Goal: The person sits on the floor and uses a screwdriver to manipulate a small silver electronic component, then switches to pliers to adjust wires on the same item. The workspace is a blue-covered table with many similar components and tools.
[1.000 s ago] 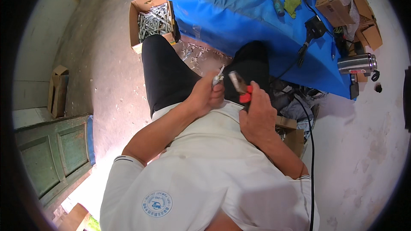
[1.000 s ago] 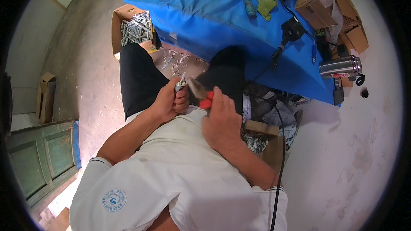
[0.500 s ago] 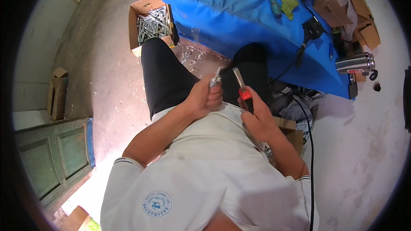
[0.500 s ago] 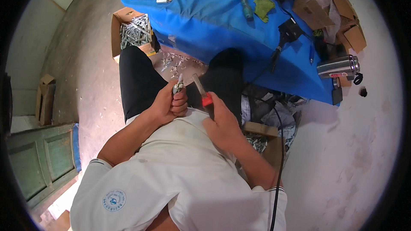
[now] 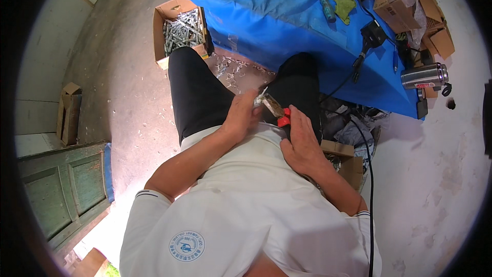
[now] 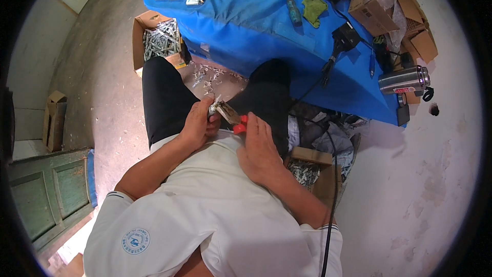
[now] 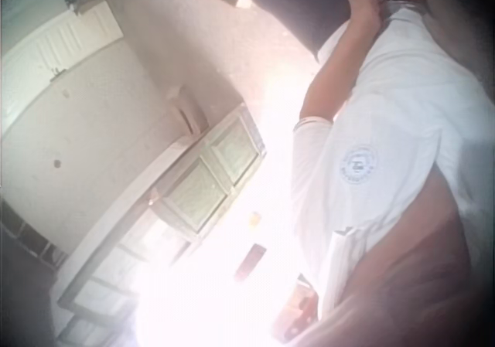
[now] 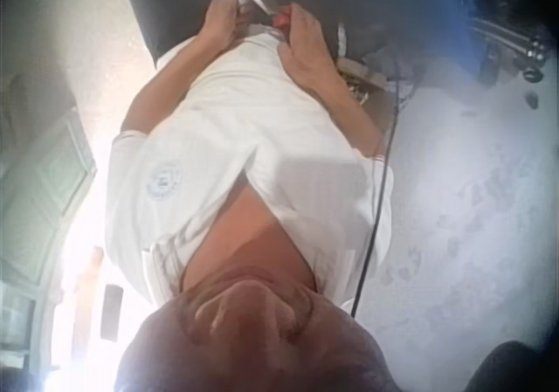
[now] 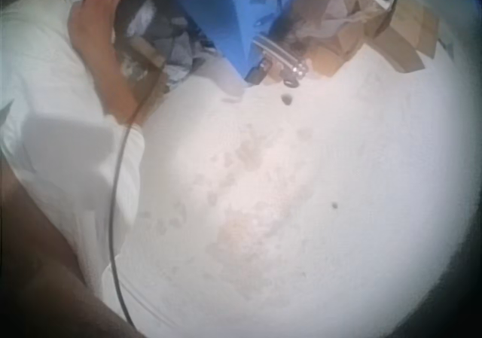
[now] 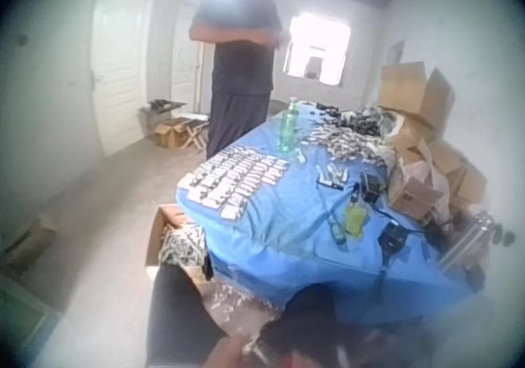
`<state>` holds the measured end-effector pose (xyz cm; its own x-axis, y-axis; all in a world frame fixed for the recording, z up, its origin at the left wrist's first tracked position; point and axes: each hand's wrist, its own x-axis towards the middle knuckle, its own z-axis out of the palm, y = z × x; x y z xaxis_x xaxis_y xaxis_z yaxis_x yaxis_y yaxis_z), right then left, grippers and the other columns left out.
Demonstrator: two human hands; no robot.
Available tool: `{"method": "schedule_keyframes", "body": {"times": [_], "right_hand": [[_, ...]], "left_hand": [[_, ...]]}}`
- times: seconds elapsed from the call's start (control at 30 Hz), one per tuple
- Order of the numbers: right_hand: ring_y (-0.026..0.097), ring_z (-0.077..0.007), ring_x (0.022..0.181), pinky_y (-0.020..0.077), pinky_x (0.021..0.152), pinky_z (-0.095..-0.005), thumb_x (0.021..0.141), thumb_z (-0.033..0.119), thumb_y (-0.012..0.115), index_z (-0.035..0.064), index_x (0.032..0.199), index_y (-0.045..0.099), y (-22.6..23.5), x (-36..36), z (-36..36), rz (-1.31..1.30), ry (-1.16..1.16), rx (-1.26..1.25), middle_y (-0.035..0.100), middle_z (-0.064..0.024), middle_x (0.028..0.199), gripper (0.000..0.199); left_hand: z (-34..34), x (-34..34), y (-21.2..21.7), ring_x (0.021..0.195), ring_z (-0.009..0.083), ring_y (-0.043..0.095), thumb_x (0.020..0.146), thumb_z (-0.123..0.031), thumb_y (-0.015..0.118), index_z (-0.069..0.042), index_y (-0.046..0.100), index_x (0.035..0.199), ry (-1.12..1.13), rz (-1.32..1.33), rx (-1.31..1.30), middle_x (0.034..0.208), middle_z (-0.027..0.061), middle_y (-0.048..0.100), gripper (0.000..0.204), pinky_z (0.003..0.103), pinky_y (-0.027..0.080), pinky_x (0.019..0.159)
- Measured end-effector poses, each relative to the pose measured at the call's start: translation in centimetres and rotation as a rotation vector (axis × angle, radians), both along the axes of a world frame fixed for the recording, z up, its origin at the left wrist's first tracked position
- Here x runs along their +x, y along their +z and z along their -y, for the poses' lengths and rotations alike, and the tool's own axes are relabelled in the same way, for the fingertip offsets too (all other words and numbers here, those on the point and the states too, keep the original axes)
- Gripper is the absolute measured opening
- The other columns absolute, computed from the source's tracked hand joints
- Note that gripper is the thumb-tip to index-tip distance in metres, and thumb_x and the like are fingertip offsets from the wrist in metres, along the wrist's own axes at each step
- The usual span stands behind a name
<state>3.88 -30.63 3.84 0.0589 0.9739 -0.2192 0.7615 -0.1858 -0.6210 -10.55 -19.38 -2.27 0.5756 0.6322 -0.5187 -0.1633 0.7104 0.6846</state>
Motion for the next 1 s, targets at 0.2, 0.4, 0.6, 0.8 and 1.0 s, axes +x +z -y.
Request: {"method": "schedule_keyframes", "body": {"times": [0.2, 0.4, 0.6, 0.8, 1.0], "right_hand": [[0.033, -0.0439, 0.123, 0.0299, 0.106, -0.0435, 0.075, 0.006, 0.052, -0.0140, 0.133, 0.023, 0.2, 0.4, -0.2, 0.019, 0.034, -0.023, 0.035, -0.0317, 0.130, 0.068], [0.035, -0.0421, 0.123, 0.0317, 0.105, -0.0425, 0.075, 0.007, 0.052, -0.0131, 0.133, 0.024, 0.7, 1.3, -0.4, 0.060, 0.103, -0.045, 0.037, -0.0302, 0.130, 0.067], [0.038, -0.0399, 0.120, 0.0360, 0.101, -0.0436, 0.075, 0.007, 0.052, -0.0117, 0.132, 0.026, 1.0, 1.5, -0.5, 0.071, 0.107, -0.103, 0.039, -0.0276, 0.128, 0.066], [0.041, -0.0395, 0.116, 0.0397, 0.097, -0.0440, 0.072, 0.007, 0.053, -0.0118, 0.130, 0.029, 0.6, 0.7, -0.6, 0.099, 0.095, -0.068, 0.042, -0.0261, 0.123, 0.066], [0.043, -0.0403, 0.114, 0.0404, 0.095, -0.0434, 0.069, 0.005, 0.055, -0.0120, 0.129, 0.031, -1.0, 1.1, -0.6, 0.152, 0.152, 0.103, 0.044, -0.0264, 0.120, 0.067]], "left_hand": [[-0.1, 0.2, 0.0, 0.040, 0.0070, 0.022, 0.093, -0.042, 0.043, -0.012, 0.036, 0.057, 0.008, -0.009, 0.061, 0.047, -0.0038, 0.028, 0.048, 0.024, 0.015, 0.038], [0.0, 0.3, 0.3, 0.040, 0.0067, 0.021, 0.093, -0.041, 0.043, -0.012, 0.035, 0.056, 0.002, -0.009, 0.049, 0.047, -0.0041, 0.027, 0.048, 0.024, 0.015, 0.039], [0.1, 0.3, 0.2, 0.040, 0.0066, 0.022, 0.093, -0.040, 0.042, -0.012, 0.035, 0.054, 0.001, -0.031, 0.170, 0.047, -0.0040, 0.029, 0.048, 0.024, 0.015, 0.039], [0.0, -0.3, -0.1, 0.041, 0.0065, 0.022, 0.093, -0.039, 0.040, -0.012, 0.035, 0.054, -0.069, -0.020, 0.155, 0.047, -0.0041, 0.029, 0.048, 0.024, 0.016, 0.040], [-0.1, -0.6, 0.0, 0.041, 0.0074, 0.022, 0.094, -0.035, 0.036, -0.012, 0.033, 0.054, -0.110, 0.022, 0.088, 0.047, -0.0034, 0.029, 0.046, 0.025, 0.017, 0.040]]}}
